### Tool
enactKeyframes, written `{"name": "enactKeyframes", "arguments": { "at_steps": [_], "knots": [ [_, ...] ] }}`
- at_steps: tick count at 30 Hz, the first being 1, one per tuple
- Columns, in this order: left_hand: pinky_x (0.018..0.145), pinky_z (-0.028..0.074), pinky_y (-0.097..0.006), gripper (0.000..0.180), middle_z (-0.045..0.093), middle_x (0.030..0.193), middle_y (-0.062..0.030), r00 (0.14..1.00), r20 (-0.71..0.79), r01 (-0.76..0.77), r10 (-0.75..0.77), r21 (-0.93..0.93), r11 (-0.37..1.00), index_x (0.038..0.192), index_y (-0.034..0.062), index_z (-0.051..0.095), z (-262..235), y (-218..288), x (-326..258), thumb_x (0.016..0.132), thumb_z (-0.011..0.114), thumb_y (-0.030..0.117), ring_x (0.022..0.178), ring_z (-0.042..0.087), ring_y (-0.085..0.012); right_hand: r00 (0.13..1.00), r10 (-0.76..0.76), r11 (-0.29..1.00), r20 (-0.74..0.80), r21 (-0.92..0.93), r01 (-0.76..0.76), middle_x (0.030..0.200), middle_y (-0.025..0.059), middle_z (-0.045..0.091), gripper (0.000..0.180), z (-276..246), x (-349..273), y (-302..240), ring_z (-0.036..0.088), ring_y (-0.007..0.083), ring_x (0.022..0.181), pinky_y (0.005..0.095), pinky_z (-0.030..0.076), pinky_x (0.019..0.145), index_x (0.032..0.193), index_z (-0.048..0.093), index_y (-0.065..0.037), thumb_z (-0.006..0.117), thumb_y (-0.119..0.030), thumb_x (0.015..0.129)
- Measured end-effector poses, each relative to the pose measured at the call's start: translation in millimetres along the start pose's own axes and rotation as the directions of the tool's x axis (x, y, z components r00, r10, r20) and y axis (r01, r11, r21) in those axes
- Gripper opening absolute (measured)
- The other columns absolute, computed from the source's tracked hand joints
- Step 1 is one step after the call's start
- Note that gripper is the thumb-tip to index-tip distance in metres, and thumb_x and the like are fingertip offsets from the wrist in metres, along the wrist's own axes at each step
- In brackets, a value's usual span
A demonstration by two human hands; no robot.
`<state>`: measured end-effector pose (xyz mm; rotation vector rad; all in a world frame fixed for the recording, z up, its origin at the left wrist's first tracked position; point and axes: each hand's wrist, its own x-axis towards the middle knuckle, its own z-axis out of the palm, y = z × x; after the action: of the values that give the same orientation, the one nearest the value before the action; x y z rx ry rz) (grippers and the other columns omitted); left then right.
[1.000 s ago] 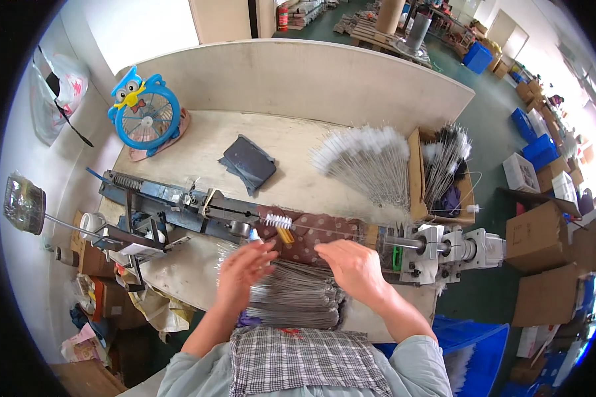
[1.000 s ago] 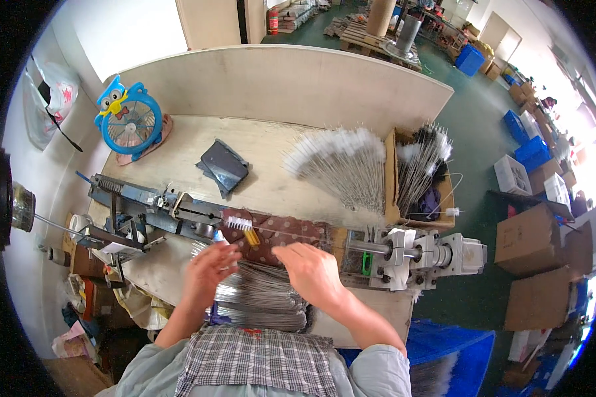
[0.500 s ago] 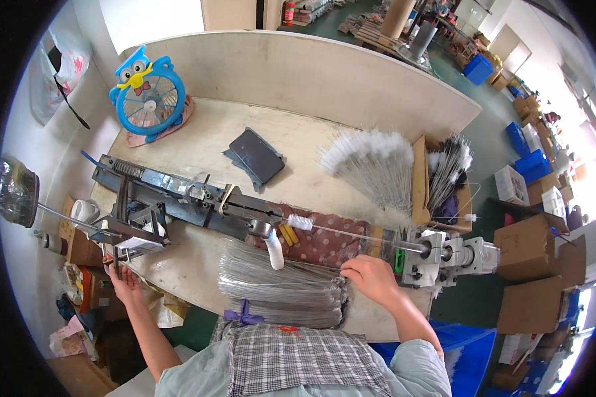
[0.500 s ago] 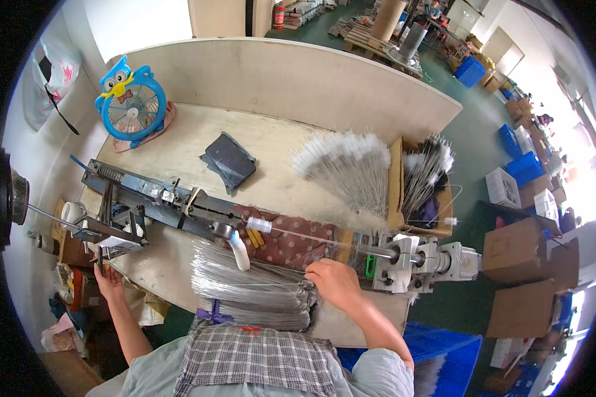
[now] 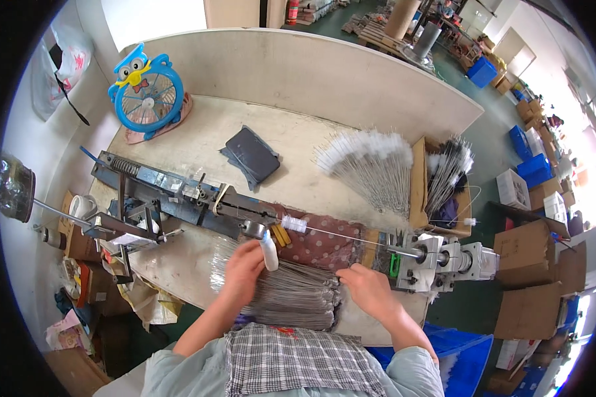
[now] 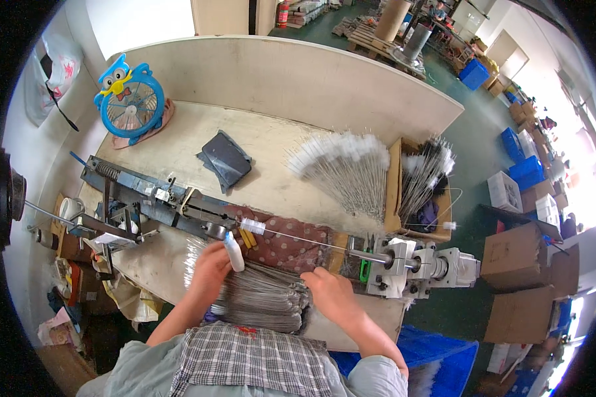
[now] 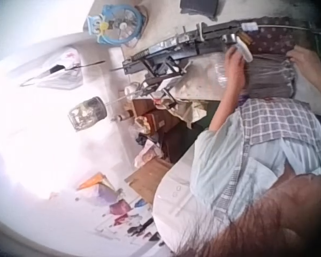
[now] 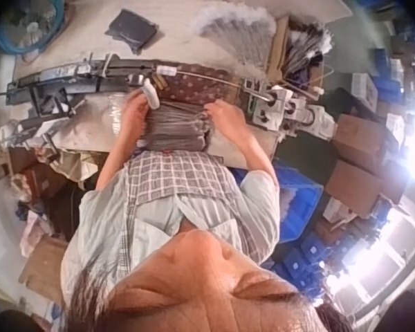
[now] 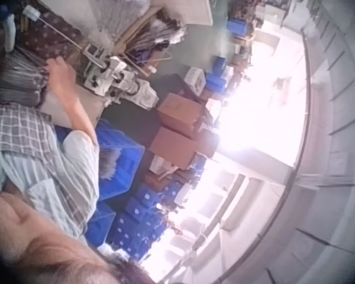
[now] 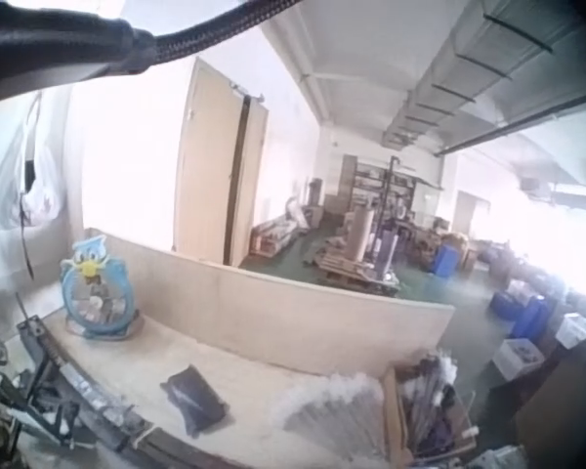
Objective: Assembling small white brush heads onto plastic components using an industrial assembly machine on a factory floor.
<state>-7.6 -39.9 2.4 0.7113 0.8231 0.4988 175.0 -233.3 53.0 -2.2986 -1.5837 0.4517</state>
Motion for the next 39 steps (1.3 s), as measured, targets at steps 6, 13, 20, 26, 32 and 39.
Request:
{"name": "enactKeyframes", "arguments": {
  "at_steps": [6, 13, 20, 26, 32, 39],
  "knots": [
    [0.064, 0.042, -0.029, 0.017, 0.055, 0.078, -0.0022, 0.993, -0.074, 0.100, -0.090, 0.142, 0.985, 0.095, 0.0061, 0.054, 65.9, 19.5, -15.6, 0.086, 0.061, 0.019, 0.069, 0.051, -0.0127, 0.999, 0.035, 0.995, 0.002, -0.092, -0.035, 0.089, 0.0133, 0.058, 0.023, -1.0, 9.0, -10.0, 0.063, 0.0322, 0.076, 0.0418, 0.052, 0.064, 0.098, 0.058, -0.005, 0.055, -0.001, 0.076],
    [0.044, 0.038, -0.028, 0.038, 0.054, 0.060, -0.0001, 0.745, 0.522, 0.653, -0.417, -0.438, 0.618, 0.088, 0.0084, 0.057, 43.5, 110.3, -41.8, 0.094, 0.044, 0.044, 0.041, 0.043, -0.0100, 0.985, 0.091, 0.983, 0.147, -0.172, -0.066, 0.083, 0.0142, 0.055, 0.014, -13.6, 13.5, -23.0, 0.062, 0.0333, 0.075, 0.0426, 0.052, 0.063, 0.091, 0.052, -0.003, 0.056, -0.004, 0.077],
    [0.049, 0.040, -0.035, 0.064, 0.058, 0.059, -0.0114, 0.869, 0.446, 0.423, -0.215, -0.444, 0.790, 0.097, 0.0032, 0.062, 9.6, 82.1, -39.1, 0.095, 0.028, 0.058, 0.040, 0.044, -0.0186, 0.983, 0.178, 0.928, 0.044, -0.340, -0.153, 0.082, 0.0109, 0.055, 0.008, -103.0, -5.6, -14.0, 0.060, 0.0317, 0.078, 0.0410, 0.049, 0.066, 0.085, 0.058, -0.005, 0.060, -0.008, 0.077],
    [0.055, 0.049, -0.032, 0.035, 0.065, 0.076, -0.0092, 0.840, 0.456, 0.177, -0.294, 0.282, 0.943, 0.090, -0.0003, 0.062, 35.3, 46.6, -34.9, 0.097, 0.047, 0.030, 0.059, 0.059, -0.0199, 0.894, 0.183, 0.973, -0.408, -0.054, -0.224, 0.083, 0.0134, 0.063, 0.017, -140.8, -0.9, 5.5, 0.060, 0.0244, 0.064, 0.0336, 0.049, 0.058, 0.097, 0.063, 0.001, 0.059, -0.003, 0.080],
    [0.054, 0.049, -0.031, 0.019, 0.061, 0.086, -0.0091, 0.497, 0.811, -0.867, 0.308, 0.476, 0.147, 0.100, 0.0048, 0.060, 140.0, 2.5, 7.7, 0.085, 0.059, 0.016, 0.061, 0.060, -0.0223, 0.922, 0.130, 0.980, -0.364, 0.189, -0.064, 0.085, 0.0138, 0.064, 0.018, -94.8, 30.1, 16.5, 0.059, 0.0185, 0.056, 0.0302, 0.048, 0.054, 0.101, 0.062, 0.002, 0.058, -0.001, 0.084],
    [0.049, 0.047, -0.038, 0.010, 0.054, 0.076, -0.0044, 0.338, 0.899, -0.845, 0.277, 0.420, -0.332, 0.085, 0.0097, 0.057, 162.3, -28.1, 60.1, 0.076, 0.059, 0.013, 0.058, 0.059, -0.0251, 0.850, 0.124, 0.979, -0.512, 0.201, -0.022, 0.084, 0.0142, 0.064, 0.020, -73.4, 31.2, 38.1, 0.061, 0.0328, 0.070, 0.0364, 0.049, 0.060, 0.103, 0.062, -0.003, 0.060, -0.005, 0.083]
  ]
}}
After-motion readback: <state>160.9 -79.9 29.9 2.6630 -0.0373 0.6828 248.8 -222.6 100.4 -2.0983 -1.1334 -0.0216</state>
